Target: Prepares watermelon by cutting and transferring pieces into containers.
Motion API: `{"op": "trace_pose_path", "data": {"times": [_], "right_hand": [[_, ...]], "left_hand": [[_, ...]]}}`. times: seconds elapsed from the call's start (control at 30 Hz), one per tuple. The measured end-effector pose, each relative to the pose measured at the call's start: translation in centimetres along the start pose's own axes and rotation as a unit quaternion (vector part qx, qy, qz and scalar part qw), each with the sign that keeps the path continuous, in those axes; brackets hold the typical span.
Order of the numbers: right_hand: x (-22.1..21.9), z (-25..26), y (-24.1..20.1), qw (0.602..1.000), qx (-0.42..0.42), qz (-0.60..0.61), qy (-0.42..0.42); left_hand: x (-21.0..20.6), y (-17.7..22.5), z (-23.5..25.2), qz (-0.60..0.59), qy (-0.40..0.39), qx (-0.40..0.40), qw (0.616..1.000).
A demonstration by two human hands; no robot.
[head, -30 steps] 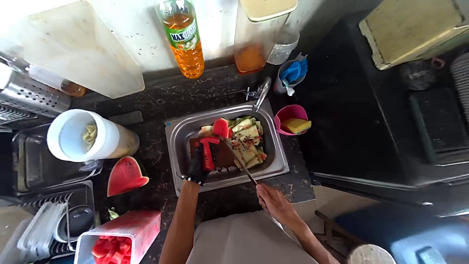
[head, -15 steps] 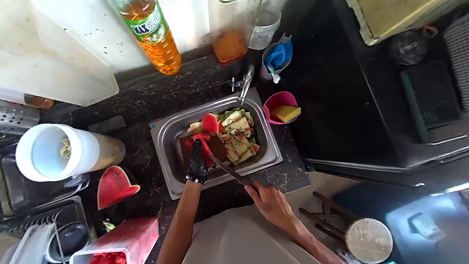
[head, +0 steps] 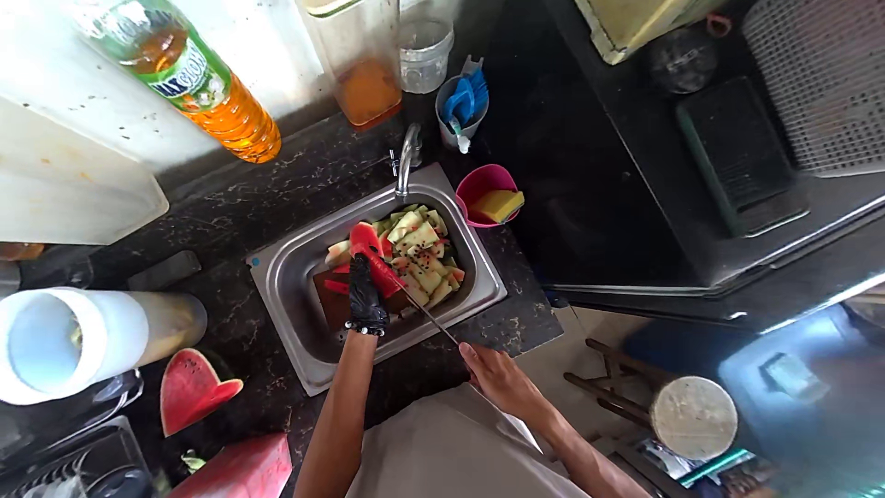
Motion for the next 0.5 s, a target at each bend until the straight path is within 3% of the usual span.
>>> {"op": "trace_pose_path", "data": {"times": [0.23, 0.37, 0.5], "right_hand": [[0.2, 0.2, -0.5, 0.997, 0.036, -0.056, 0.034], [0.4, -0.3, -1.3, 0.991, 0.049, -0.113, 0.045], [0.3, -0.2, -1.8, 0.986, 0.060, -0.142, 0.068]], "left_hand": [[0.5, 0.6, 0.0, -0.127, 0.070, -0.020, 0.989], [0.7, 4.2, -2.2, -0.084, 0.129, 0.009, 0.988], [1.8, 1.6, -1.2, -0.045, 0.103, -0.055, 0.992]]}}
Point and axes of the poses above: each hand's wrist, its own z-axis towards the middle knuckle, its own x-axis out of the back of the hand, y = z × x, the point moved 8 cm from there along z, towards the middle knuckle, and after that the axes turned 8 degrees about y, right-handed, at the moved point
